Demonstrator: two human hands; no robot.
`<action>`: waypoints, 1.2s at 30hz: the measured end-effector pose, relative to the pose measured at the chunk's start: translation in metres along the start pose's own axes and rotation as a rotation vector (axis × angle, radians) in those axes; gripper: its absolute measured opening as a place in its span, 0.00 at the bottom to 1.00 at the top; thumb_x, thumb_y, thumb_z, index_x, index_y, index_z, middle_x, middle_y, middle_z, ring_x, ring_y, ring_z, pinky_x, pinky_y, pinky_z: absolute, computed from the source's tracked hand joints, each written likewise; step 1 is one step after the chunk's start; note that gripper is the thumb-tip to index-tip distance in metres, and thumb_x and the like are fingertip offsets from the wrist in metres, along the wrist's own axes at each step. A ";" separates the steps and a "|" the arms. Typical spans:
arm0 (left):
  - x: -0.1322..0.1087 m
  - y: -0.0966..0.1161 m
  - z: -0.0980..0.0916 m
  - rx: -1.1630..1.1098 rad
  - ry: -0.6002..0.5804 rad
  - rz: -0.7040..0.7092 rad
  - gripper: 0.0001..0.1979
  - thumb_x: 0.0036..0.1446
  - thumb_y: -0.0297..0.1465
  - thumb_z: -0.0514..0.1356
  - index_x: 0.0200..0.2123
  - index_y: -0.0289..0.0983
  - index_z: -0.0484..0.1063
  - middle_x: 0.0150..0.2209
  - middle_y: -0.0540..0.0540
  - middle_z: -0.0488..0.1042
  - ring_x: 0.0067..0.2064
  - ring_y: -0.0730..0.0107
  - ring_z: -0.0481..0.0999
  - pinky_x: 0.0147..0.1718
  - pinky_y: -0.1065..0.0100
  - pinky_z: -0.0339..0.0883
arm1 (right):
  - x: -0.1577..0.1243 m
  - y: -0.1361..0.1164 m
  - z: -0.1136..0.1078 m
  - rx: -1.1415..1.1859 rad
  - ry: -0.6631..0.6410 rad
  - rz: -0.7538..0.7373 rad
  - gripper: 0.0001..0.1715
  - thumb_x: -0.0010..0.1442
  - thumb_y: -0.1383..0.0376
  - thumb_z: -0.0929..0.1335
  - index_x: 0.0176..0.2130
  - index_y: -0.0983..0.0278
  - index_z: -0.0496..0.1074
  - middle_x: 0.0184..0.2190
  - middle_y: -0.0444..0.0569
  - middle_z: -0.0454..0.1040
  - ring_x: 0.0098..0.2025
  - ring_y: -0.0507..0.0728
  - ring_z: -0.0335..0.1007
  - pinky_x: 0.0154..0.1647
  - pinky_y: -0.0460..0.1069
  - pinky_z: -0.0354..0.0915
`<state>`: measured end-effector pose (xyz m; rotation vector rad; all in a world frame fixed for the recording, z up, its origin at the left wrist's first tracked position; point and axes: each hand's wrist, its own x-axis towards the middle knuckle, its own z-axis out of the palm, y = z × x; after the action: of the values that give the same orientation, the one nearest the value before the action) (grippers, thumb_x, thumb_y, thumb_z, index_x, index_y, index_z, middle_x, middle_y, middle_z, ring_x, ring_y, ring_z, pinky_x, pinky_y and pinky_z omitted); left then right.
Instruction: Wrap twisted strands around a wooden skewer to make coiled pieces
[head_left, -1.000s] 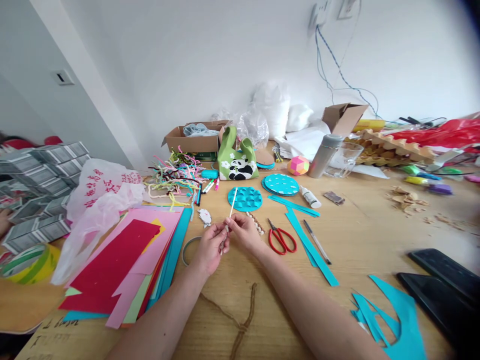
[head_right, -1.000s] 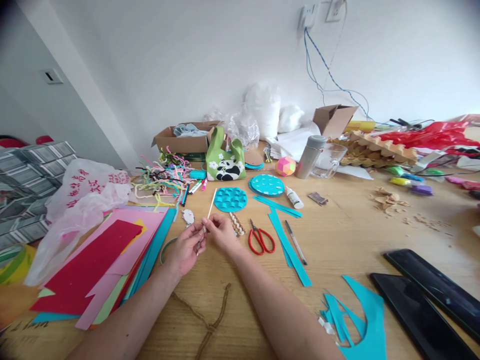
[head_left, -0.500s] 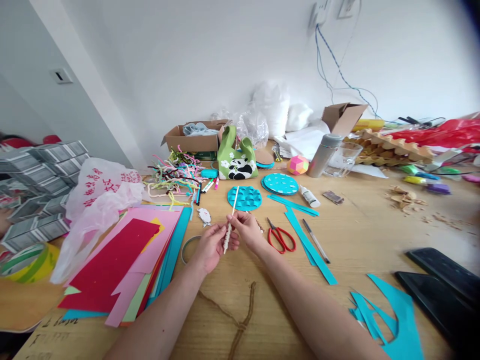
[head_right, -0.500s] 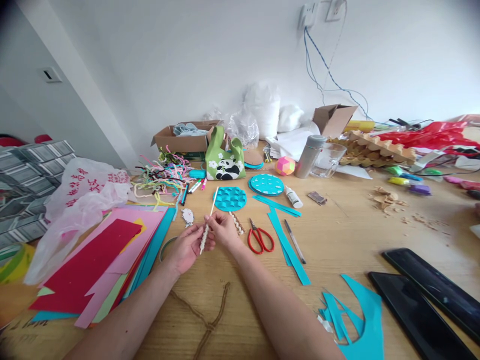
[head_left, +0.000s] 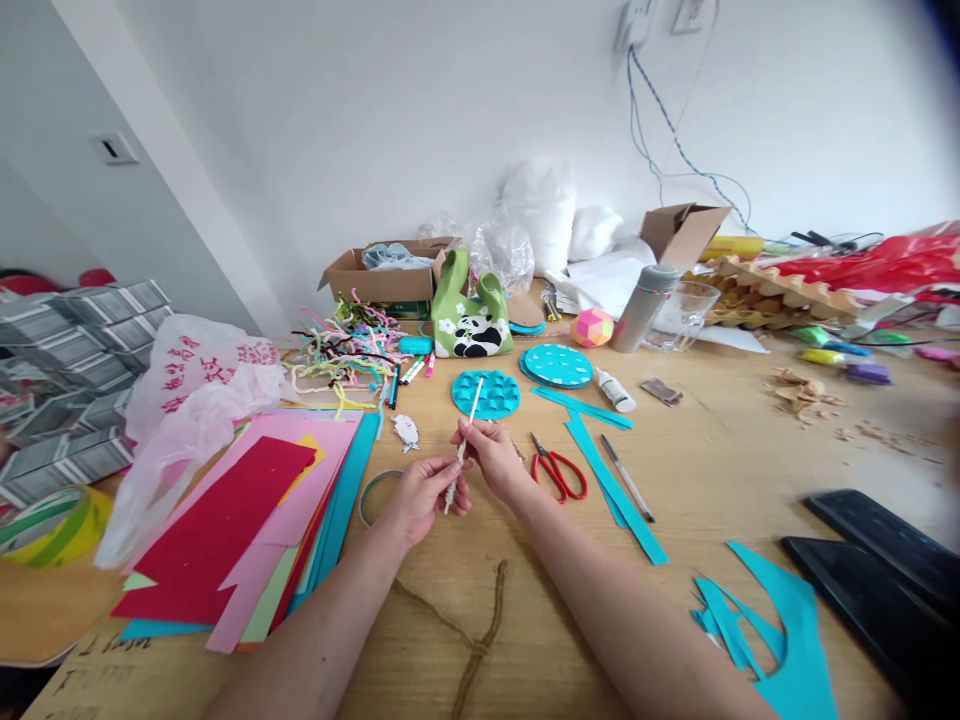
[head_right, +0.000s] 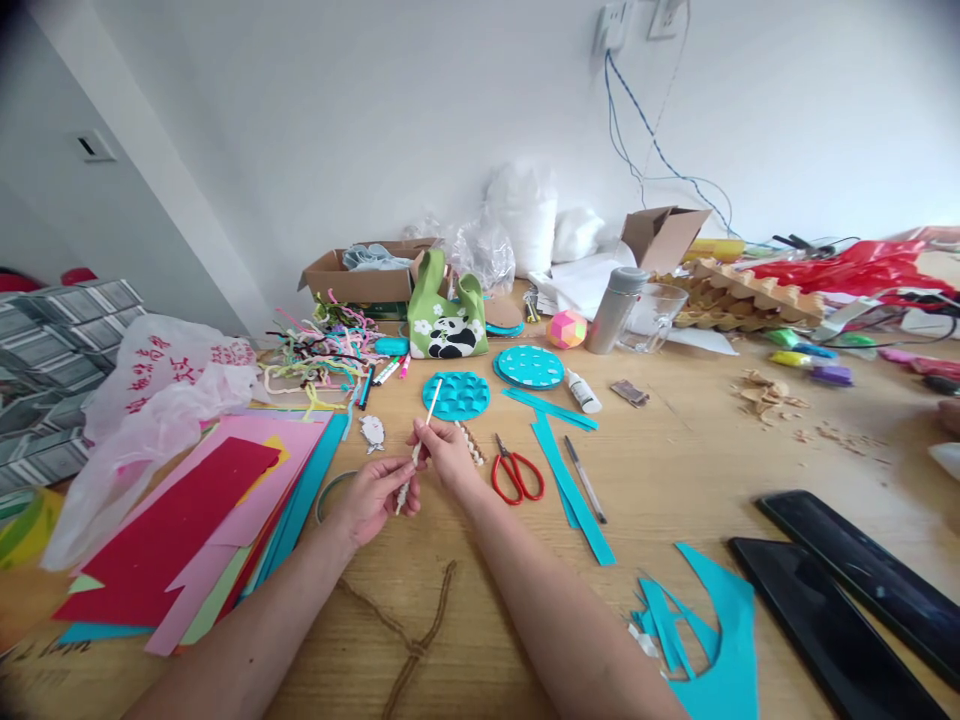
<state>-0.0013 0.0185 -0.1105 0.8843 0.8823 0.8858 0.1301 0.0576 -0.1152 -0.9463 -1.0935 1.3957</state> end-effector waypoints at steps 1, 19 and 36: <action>0.000 0.000 0.000 0.005 -0.005 -0.002 0.17 0.45 0.40 0.68 0.32 0.32 0.73 0.21 0.49 0.72 0.20 0.73 0.71 0.20 0.72 0.64 | 0.000 -0.001 0.000 -0.002 0.005 0.010 0.25 0.52 0.46 0.68 0.22 0.65 0.70 0.13 0.40 0.62 0.16 0.48 0.55 0.19 0.45 0.52; 0.002 0.012 -0.014 -0.181 0.114 0.143 0.17 0.45 0.37 0.69 0.36 0.33 0.74 0.24 0.47 0.77 0.24 0.70 0.76 0.24 0.70 0.69 | 0.010 -0.027 -0.036 -0.395 0.080 0.171 0.28 0.54 0.42 0.65 0.19 0.62 0.66 0.07 0.42 0.62 0.08 0.50 0.54 0.09 0.45 0.50; 0.010 0.008 -0.012 -0.120 0.350 0.393 0.27 0.46 0.35 0.68 0.49 0.37 0.67 0.29 0.47 0.79 0.39 0.62 0.79 0.40 0.66 0.67 | -0.002 -0.006 0.002 -0.497 -0.096 0.037 0.17 0.56 0.56 0.64 0.23 0.64 0.70 0.13 0.40 0.63 0.13 0.48 0.54 0.15 0.45 0.48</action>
<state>-0.0105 0.0338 -0.1098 0.8238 0.9572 1.4518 0.1298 0.0556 -0.1089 -1.2638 -1.5436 1.2286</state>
